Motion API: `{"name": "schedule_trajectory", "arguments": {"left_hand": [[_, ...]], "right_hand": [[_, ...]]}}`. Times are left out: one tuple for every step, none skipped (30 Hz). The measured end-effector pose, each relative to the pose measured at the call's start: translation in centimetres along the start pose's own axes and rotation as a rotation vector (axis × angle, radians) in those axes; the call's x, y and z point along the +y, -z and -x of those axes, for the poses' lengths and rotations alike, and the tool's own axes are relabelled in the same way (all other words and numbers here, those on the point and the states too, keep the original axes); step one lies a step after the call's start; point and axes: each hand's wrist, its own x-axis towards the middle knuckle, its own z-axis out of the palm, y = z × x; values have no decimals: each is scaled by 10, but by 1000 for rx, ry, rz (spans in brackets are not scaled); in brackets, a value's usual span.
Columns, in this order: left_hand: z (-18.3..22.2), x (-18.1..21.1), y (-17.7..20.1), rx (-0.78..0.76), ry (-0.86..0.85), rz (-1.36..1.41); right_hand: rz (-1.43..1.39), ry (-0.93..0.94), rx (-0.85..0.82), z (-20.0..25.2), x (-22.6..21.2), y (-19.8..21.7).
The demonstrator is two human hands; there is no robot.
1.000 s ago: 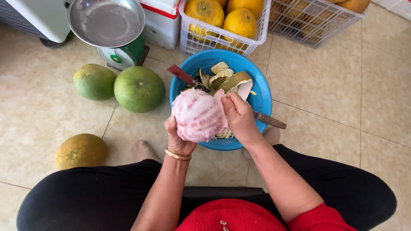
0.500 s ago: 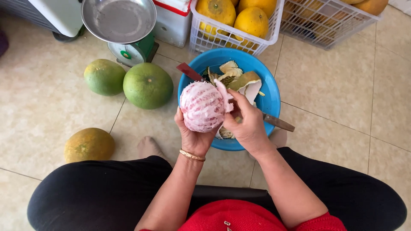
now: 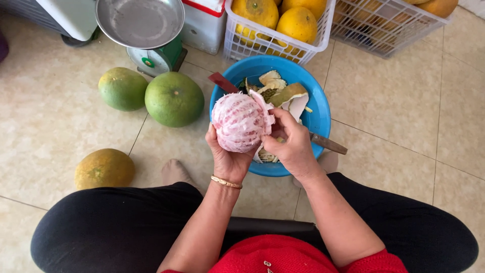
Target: Peeling a pomelo by scoring the thick skin with a knife and pulling the segments off by hand.
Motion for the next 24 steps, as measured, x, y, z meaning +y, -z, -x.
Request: {"name": "schedule_trajectory", "arguments": {"left_hand": [[1, 0, -1, 3, -1, 0], [2, 0, -1, 2, -4, -9], [3, 0, -2, 0, -6, -19], [4, 0, -3, 1, -7, -18], [5, -1, -4, -4, -3, -19], [6, -1, -6, -11, 0, -21], [5, -1, -6, -13, -2, -20], [4, 0, -6, -7, 2, -29], [4, 1, -5, 0, 6, -39], [3, 1, 0, 0, 7, -38], [1, 1, 4, 17, 31, -17], [-1, 3, 7, 30, 50, 3], [-4, 3, 7, 26, 47, 3], [-5, 3, 8, 23, 43, 4], [-7, 2, 10, 19, 39, 5], [-5, 0, 9, 21, 42, 6], [-3, -2, 9, 6, 54, 21], [-2, -5, 7, -12, 65, 35], [-1, -6, 6, -13, 68, 34], [1, -5, 5, -29, 75, 40], [3, -5, 5, -44, 81, 47], [4, -4, 5, -43, 84, 45], [5, -4, 5, -45, 80, 36], [4, -3, 4, -53, 73, 26]], "right_hand": [[-1, -3, -2, 0, 1, -1], [41, 6, 7, -1, 3, -1], [84, 14, 16, -1, 4, -2], [84, 13, 15, -1, 5, -3], [177, 32, 60, -2, 5, -4], [269, 55, 106, -3, 5, -5], [269, 57, 105, -6, 8, -4], [260, 54, 103, -7, 11, -3], [251, 52, 101, -9, 15, -2], [252, 51, 102, -10, 12, 0], [86, -6, 35, -11, 9, 3], [-82, -58, -34, -14, 6, 4], [-82, -53, -36, -11, 5, 3], [-185, -50, -80, -6, 5, 2], [-287, -46, -124, -2, 5, 1], [-286, -48, -122, -2, 15, -3], [-157, 66, -42, -3, 26, -6], [-27, 183, 39, -6, 36, -9], [-25, 184, 42, -7, 36, -11], [79, 260, 136, -8, 35, -16], [183, 334, 230, -9, 35, -20], [184, 332, 234, -9, 45, -18], [164, 288, 272, -10, 54, -16], [141, 249, 309, -13, 63, -14]]}}
